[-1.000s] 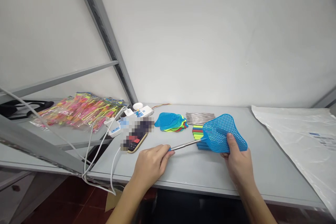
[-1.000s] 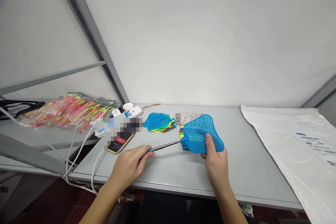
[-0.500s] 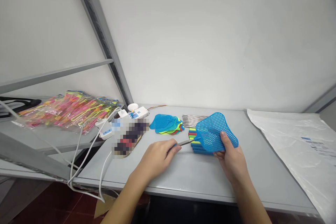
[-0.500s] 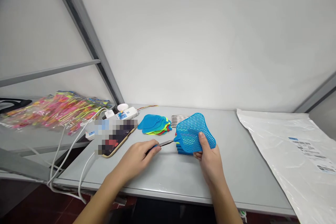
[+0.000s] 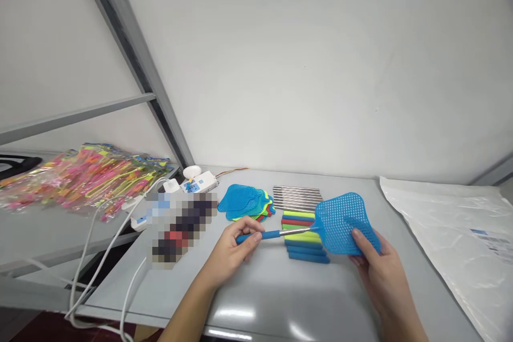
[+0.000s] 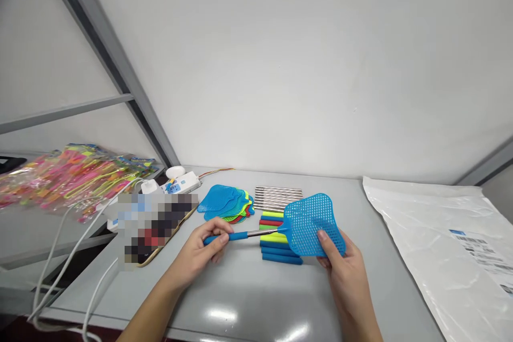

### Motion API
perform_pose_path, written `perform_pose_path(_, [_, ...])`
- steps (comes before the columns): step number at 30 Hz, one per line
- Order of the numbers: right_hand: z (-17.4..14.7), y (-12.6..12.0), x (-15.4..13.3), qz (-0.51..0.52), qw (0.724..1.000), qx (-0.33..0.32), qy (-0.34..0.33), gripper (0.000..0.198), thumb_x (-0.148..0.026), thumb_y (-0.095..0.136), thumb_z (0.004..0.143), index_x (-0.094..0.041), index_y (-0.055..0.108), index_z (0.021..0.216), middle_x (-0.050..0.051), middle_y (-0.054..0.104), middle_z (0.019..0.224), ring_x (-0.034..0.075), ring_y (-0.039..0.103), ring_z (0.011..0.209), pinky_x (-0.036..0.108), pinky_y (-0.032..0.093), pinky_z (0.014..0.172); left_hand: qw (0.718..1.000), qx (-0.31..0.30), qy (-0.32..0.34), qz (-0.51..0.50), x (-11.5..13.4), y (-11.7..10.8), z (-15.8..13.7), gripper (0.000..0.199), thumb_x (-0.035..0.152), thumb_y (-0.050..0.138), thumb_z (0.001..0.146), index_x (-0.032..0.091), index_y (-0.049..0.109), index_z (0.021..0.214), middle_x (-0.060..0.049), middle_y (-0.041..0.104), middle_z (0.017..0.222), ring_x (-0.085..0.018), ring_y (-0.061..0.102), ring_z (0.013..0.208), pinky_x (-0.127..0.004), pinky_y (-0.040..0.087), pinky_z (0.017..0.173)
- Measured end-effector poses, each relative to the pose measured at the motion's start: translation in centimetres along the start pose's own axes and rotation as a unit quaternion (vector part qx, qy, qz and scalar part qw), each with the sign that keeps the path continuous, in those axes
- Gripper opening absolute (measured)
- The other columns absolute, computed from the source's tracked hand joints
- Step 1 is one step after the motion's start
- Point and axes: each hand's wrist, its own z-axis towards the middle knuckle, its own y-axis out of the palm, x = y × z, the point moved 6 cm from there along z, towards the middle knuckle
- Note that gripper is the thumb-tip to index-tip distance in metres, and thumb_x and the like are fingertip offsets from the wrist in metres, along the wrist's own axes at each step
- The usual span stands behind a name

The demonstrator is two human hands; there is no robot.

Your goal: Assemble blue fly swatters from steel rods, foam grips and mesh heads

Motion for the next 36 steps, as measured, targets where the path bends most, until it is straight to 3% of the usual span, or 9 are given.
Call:
perform_pose_path(3, [0.7, -1.2, -0.7, -0.131, 0.990, -0.031, -0.034, 0.027, -0.039, 0.081, 0.066, -0.021, 0.071, 0.084, 0.002, 0.057, 0.078, 0.019, 0.051, 0.073, 0.029, 0.045, 0.060, 0.999, 0.023, -0.016, -0.035, -0.9, -0.6, -0.1, 0.024, 0.041, 0.061, 0.089, 0.018, 0.059, 0.094, 0.001, 0.053, 0.080, -0.007, 0.048, 0.052, -0.022, 0.042, 0.053])
perform_pose_path(8, [1.3, -1.1, -2.8, -0.283, 0.951, -0.045, -0.118, 0.014, -0.039, 0.076, 0.066, -0.027, 0.076, 0.074, 0.005, 0.054, 0.094, 0.023, 0.052, 0.082, 0.034, 0.044, 0.070, 0.998, 0.044, -0.043, -0.031, -1.6, -1.6, -0.3, 0.023, 0.039, 0.069, 0.083, 0.019, 0.065, 0.093, -0.005, 0.058, 0.095, -0.011, 0.056, 0.066, -0.024, 0.051, 0.057])
perform_pose_path(15, [2.5, 0.4, -5.8, -0.294, 0.929, 0.023, -0.224, 0.017, -0.033, 0.073, 0.063, -0.031, 0.077, 0.080, 0.006, 0.052, 0.105, 0.024, 0.052, 0.095, 0.037, 0.040, 0.081, 0.997, 0.004, -0.021, -0.079, -1.6, -1.9, -0.3, 0.012, 0.030, 0.072, 0.081, 0.023, 0.074, 0.091, -0.009, 0.065, 0.101, -0.016, 0.061, 0.072, -0.028, 0.053, 0.061])
perform_pose_path(20, [3.5, 1.5, -3.8, -0.229, 0.967, 0.005, -0.110, 0.056, -0.041, 0.072, 0.072, -0.031, 0.060, 0.126, 0.006, 0.060, 0.117, 0.025, 0.058, 0.101, 0.034, 0.047, 0.081, 0.996, 0.070, -0.027, -0.054, -1.9, -3.0, -0.7, 0.023, 0.036, 0.072, 0.081, 0.020, 0.075, 0.097, -0.010, 0.069, 0.095, -0.016, 0.060, 0.069, -0.028, 0.051, 0.063])
perform_pose_path(24, [2.1, 4.5, -1.8, -0.136, 0.990, -0.037, -0.030, 0.081, -0.046, 0.070, 0.079, -0.031, 0.030, 0.149, 0.004, 0.068, 0.102, 0.025, 0.060, 0.107, 0.037, 0.049, 0.086, 0.986, 0.093, -0.050, -0.125, -2.5, -2.6, -0.8, 0.034, 0.040, 0.073, 0.080, 0.017, 0.074, 0.105, -0.009, 0.073, 0.082, -0.015, 0.057, 0.064, -0.029, 0.049, 0.064])
perform_pose_path(27, [0.7, 7.2, -1.5, -0.079, 0.994, -0.053, -0.046, 0.082, -0.043, 0.068, 0.083, -0.034, 0.023, 0.151, 0.002, 0.068, 0.105, 0.022, 0.058, 0.112, 0.038, 0.048, 0.092, 0.966, 0.103, -0.035, -0.233, -2.4, -0.9, -0.6, 0.036, 0.038, 0.077, 0.077, 0.016, 0.074, 0.105, -0.010, 0.073, 0.085, -0.012, 0.054, 0.060, -0.029, 0.047, 0.065])
perform_pose_path(30, [-0.6, 9.8, -0.8, -0.066, 0.993, -0.094, -0.037, 0.066, -0.043, 0.068, 0.082, -0.033, 0.042, 0.142, 0.005, 0.064, 0.119, 0.021, 0.063, 0.100, 0.033, 0.053, 0.081, 0.960, 0.101, -0.027, -0.261, -2.0, 2.3, -0.5, 0.041, 0.045, 0.074, 0.078, 0.018, 0.073, 0.108, -0.011, 0.073, 0.086, -0.011, 0.055, 0.058, -0.030, 0.048, 0.067])
perform_pose_path(33, [-2.0, 11.2, 0.1, -0.078, 0.992, -0.096, -0.001, 0.043, -0.048, 0.062, 0.085, -0.022, 0.061, 0.119, 0.008, 0.067, 0.103, 0.019, 0.064, 0.078, 0.026, 0.051, 0.056, 0.940, 0.034, -0.061, -0.333, -1.8, 6.8, -0.4, 0.040, 0.041, 0.078, 0.073, 0.016, 0.075, 0.103, -0.012, 0.072, 0.082, -0.012, 0.056, 0.058, -0.025, 0.045, 0.056])
perform_pose_path(36, [-3.1, 11.4, 0.1, -0.033, 0.998, -0.050, 0.002, 0.032, -0.048, 0.056, 0.089, -0.021, 0.061, 0.106, 0.003, 0.064, 0.082, 0.017, 0.061, 0.069, 0.022, 0.047, 0.048, 0.928, 0.017, -0.045, -0.369, -1.2, 9.9, -0.3, 0.041, 0.042, 0.076, 0.075, 0.012, 0.074, 0.102, -0.008, 0.068, 0.080, -0.009, 0.056, 0.053, -0.023, 0.046, 0.053])
